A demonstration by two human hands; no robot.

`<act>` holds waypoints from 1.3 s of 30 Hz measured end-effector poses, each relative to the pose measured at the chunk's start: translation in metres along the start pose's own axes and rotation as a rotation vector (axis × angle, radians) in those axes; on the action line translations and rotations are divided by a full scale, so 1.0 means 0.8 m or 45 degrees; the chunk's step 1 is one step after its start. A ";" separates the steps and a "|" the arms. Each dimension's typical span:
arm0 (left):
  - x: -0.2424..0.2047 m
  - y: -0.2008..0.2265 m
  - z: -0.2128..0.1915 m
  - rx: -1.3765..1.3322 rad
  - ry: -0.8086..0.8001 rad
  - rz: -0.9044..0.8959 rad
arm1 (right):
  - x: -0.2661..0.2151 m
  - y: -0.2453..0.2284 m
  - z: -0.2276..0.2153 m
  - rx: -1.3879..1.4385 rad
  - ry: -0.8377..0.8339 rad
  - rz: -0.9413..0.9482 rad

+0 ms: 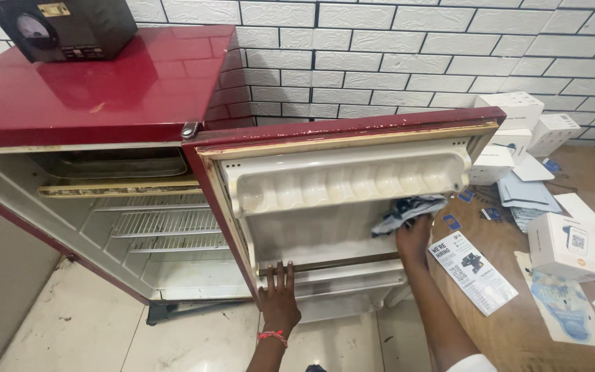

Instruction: The person wipes the inside of a red refrigerator door and main compartment using a cloth. They clean the door shelves, the bottom drawer, and the wire racks inside the main compartment.

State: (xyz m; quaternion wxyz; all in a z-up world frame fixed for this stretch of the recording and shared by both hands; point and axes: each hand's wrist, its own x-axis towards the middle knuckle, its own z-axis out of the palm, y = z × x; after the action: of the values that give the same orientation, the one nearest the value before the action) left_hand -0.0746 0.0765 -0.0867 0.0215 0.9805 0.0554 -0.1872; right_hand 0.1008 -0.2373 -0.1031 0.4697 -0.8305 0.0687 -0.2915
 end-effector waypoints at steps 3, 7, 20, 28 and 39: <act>0.000 0.000 0.005 -0.018 -0.036 0.019 | -0.038 -0.046 0.050 0.008 0.036 0.051; 0.004 -0.010 0.012 -0.060 -0.057 0.054 | -0.129 -0.156 0.120 0.115 -0.209 0.013; 0.013 -0.051 0.056 -0.467 0.084 0.308 | -0.178 -0.227 0.183 -0.302 -0.733 -1.173; 0.004 -0.055 0.042 -0.455 0.142 0.383 | -0.149 -0.113 0.150 -0.646 -1.224 -1.330; -0.002 -0.048 0.028 -0.424 0.123 0.321 | -0.145 -0.070 0.158 -1.130 -1.195 0.020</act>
State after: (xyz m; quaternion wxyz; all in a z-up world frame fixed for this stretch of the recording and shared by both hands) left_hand -0.0888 0.1127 -0.1079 0.2039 0.9704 -0.0365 -0.1240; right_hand 0.0662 -0.0682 -0.1553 0.0638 -0.9844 -0.0238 0.1624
